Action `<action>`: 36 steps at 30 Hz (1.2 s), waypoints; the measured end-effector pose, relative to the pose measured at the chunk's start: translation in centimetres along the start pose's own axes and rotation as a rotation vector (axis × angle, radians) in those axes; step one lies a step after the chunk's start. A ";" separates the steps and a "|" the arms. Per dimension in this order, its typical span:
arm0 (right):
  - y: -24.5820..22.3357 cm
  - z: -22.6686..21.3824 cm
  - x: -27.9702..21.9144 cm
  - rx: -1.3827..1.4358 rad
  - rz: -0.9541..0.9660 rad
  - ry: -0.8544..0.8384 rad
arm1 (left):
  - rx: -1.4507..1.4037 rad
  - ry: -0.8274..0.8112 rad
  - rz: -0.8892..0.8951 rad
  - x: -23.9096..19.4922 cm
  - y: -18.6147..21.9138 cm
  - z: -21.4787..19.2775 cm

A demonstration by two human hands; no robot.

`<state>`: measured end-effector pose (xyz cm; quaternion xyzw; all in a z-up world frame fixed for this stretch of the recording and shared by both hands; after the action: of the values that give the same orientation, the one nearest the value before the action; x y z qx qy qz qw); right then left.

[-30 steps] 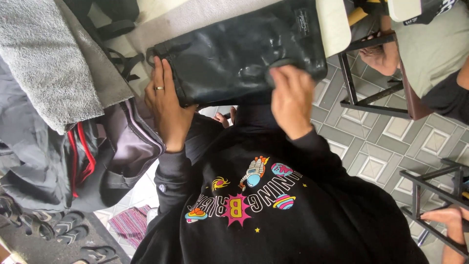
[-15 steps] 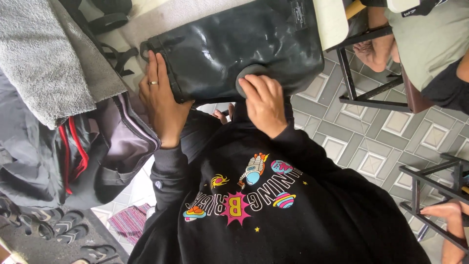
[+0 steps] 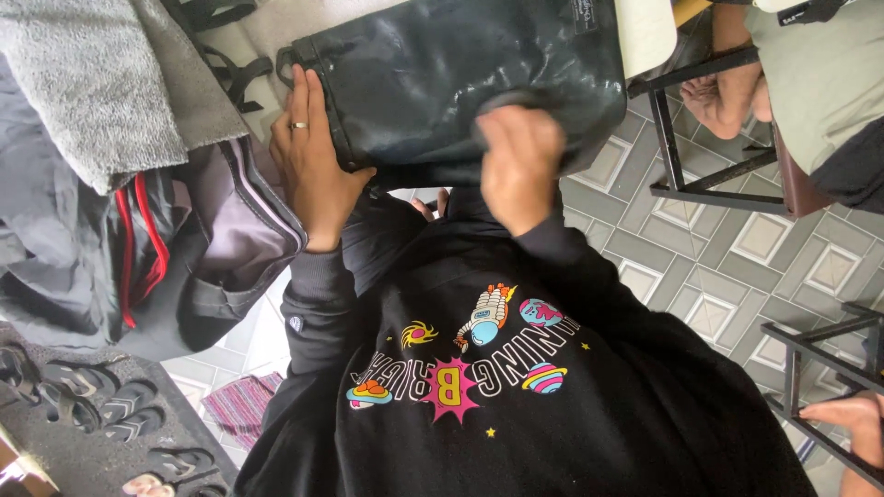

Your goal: The person cleans a black bag placed on a table using a small round sponge. They wipe the surface of the bag in circular motions, occasionally dipping the sponge into a white cup of liquid to re-wet it. The person also lifts the bag to wipe underneath it and continues cleaning the exterior.

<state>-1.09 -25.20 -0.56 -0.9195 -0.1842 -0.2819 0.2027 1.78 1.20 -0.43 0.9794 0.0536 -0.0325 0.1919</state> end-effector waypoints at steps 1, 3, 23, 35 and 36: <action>-1.8 0.6 0.7 0.096 -0.111 -0.066 | 0.010 0.008 0.008 0.0 0.0 0.0; -3.7 1.1 1.1 0.193 -0.227 -0.128 | 0.020 0.022 0.014 -0.2 0.1 -0.3; -5.9 2.1 0.7 0.219 -0.310 -0.124 | -0.189 -0.029 0.037 -0.3 -0.1 -1.3; -1.1 -0.9 0.4 -0.001 -0.041 0.109 | -0.463 0.197 0.118 2.1 -4.3 3.4; -2.6 -0.6 1.2 0.002 -0.040 0.106 | -0.461 0.196 0.115 2.1 -4.6 3.8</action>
<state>-1.54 -23.02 1.31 -0.8993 -0.1917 -0.3341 0.2072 3.12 4.13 -5.83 0.9096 0.0223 0.0864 0.4058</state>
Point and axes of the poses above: each hand's wrist, its own x-axis towards the middle knuckle, its own z-axis out of the palm, y = z × x, the point moved 2 cm from there along x, towards the middle knuckle, and after that the axes turned 7 degrees about -z, right-handed, at the moved point
